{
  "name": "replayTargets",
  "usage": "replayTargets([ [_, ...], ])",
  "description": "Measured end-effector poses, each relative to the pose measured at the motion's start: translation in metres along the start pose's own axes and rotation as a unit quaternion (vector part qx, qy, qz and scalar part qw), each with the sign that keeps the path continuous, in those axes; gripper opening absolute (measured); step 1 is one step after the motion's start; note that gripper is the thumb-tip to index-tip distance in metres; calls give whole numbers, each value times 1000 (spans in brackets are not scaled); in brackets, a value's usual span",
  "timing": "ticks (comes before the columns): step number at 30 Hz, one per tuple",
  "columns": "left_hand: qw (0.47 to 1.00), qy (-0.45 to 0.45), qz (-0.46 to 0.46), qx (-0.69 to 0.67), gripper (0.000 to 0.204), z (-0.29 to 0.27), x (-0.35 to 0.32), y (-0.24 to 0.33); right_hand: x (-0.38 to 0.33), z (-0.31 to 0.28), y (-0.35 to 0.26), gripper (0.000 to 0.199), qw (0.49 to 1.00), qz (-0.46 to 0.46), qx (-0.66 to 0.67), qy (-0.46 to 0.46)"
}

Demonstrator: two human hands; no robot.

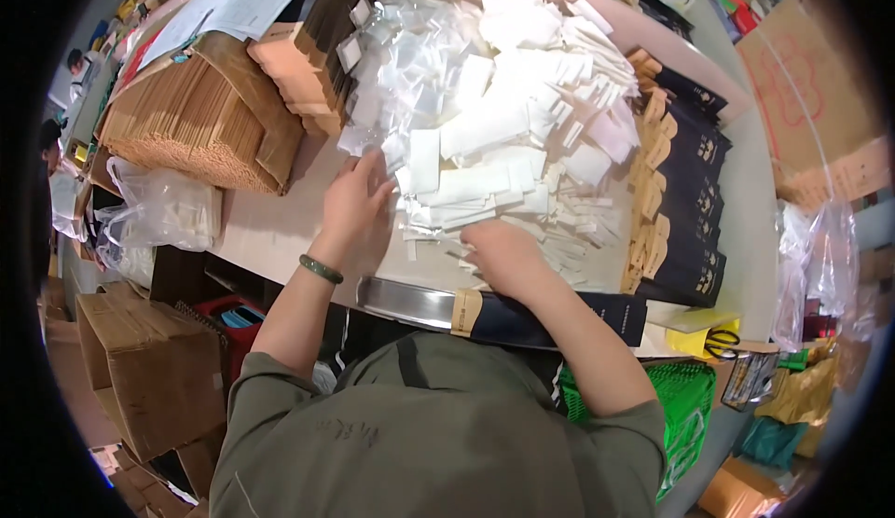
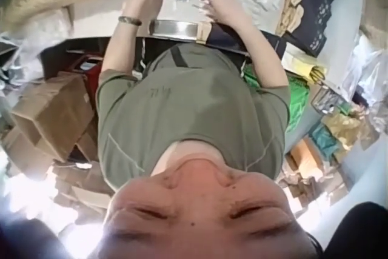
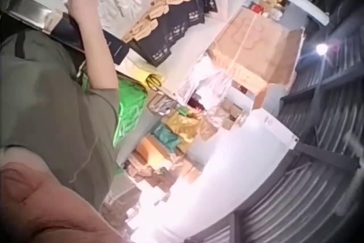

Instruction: Packaging thin wooden sticks into paper sleeves and then into storage boxes.

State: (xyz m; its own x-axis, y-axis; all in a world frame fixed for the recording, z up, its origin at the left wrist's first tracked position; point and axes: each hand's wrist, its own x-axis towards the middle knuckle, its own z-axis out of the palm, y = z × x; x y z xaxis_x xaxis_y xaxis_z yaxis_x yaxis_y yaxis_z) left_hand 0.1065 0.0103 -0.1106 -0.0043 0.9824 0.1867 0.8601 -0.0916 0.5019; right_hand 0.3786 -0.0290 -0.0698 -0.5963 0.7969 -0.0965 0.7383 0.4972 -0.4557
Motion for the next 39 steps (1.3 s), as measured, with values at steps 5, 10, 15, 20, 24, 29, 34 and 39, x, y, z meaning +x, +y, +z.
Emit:
replayTargets([
  [5, 989, 126, 36, -73, 56, 12, 14, 2, 55, -25, -1, 12, 923, 201, 321, 66],
  [10, 995, 57, -54, -67, 32, 17, 22, 8, 109, 52, -22, 17, 943, 168, 130, 257],
  [15, 963, 52, -115, -237, 14, -29, -25, 1, 66, 24, -4, 16, 922, 110, 197, 316],
  [20, 985, -100, 23, -136, 6, -21, -138, 26, 13, -6, -8, 9, 965, -3, 192, 180],
  [24, 997, -28, 15, -77, 17, -22, -150, 36, -4, 16, -47, 9, 971, -75, 190, 123],
  [29, 994, 110, 1, 4, 26, -91, -84, -37, -13, 57, -65, 10, 976, -205, -67, -24],
  [34, 925, 300, 74, 223, 24, -216, 37, -66, -19, 52, -72, 13, 973, -207, -20, 100],
  [39, 965, 63, -78, 241, 25, -221, 89, -71, -26, 51, -76, 20, 996, -60, 14, 67],
])
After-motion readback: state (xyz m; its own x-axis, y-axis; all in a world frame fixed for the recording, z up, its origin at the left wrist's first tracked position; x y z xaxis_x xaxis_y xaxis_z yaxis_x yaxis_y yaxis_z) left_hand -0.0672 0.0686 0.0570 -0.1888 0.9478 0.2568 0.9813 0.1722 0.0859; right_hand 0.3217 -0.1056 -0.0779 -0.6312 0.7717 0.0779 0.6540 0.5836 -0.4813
